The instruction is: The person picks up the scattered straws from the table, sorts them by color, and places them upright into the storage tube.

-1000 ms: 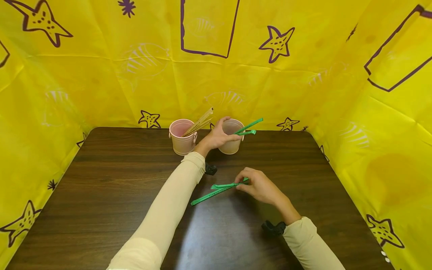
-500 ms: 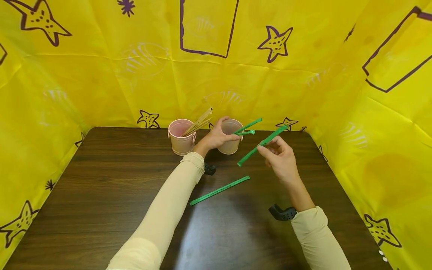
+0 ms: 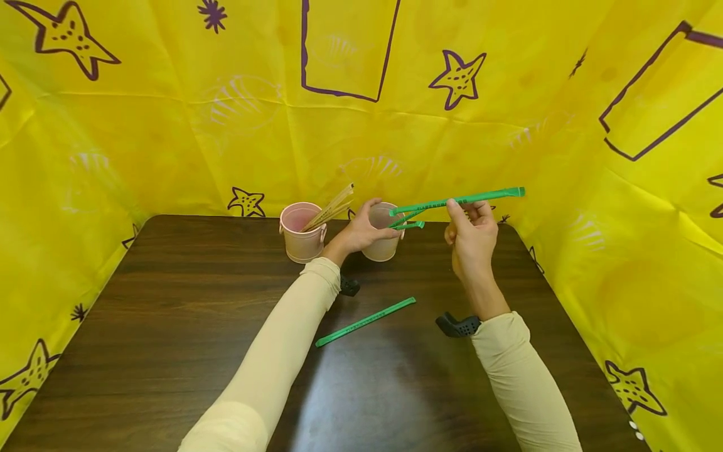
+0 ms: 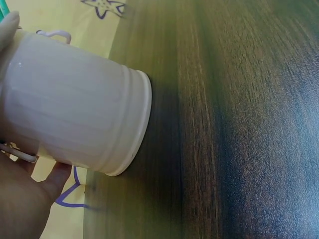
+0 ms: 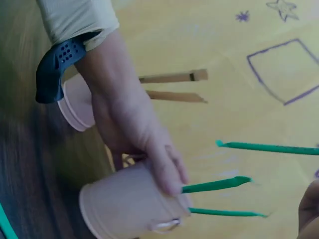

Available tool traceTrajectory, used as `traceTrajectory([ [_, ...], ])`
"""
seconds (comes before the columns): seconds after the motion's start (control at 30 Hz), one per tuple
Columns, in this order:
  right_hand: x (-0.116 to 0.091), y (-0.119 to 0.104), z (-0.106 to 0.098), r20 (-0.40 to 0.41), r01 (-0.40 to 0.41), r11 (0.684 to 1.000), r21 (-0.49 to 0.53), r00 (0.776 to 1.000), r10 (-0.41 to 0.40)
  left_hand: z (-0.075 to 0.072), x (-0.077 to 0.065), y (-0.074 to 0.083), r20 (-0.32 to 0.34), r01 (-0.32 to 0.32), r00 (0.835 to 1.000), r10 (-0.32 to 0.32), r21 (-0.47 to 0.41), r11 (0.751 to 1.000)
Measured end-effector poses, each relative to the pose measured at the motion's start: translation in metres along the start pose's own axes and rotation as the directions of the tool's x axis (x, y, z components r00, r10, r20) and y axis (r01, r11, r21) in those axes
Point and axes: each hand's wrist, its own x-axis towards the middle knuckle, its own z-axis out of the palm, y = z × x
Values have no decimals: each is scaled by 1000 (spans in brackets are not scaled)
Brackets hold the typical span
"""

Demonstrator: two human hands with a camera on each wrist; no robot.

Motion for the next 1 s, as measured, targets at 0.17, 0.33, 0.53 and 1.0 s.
traceTrajectory([
  [0.17, 8, 18, 1, -30, -57, 998, -39, 998, 56, 0, 0, -1, -1, -13, 1000, 13, 3, 1000],
  [0.33, 10, 37, 1, 14, -102, 973, -206, 994, 107, 1, -2, -4, -10, -21, 1000, 22, 7, 1000],
  [0.53, 14, 57, 2, -9, -188, 942, -278, 981, 193, 3, -4, -6, -7, -21, 1000, 21, 7, 1000],
  [1.0, 19, 71, 8, -9, -262, 909, -325, 962, 274, 1, -3, 0, -5, -21, 1000, 21, 1, 1000],
])
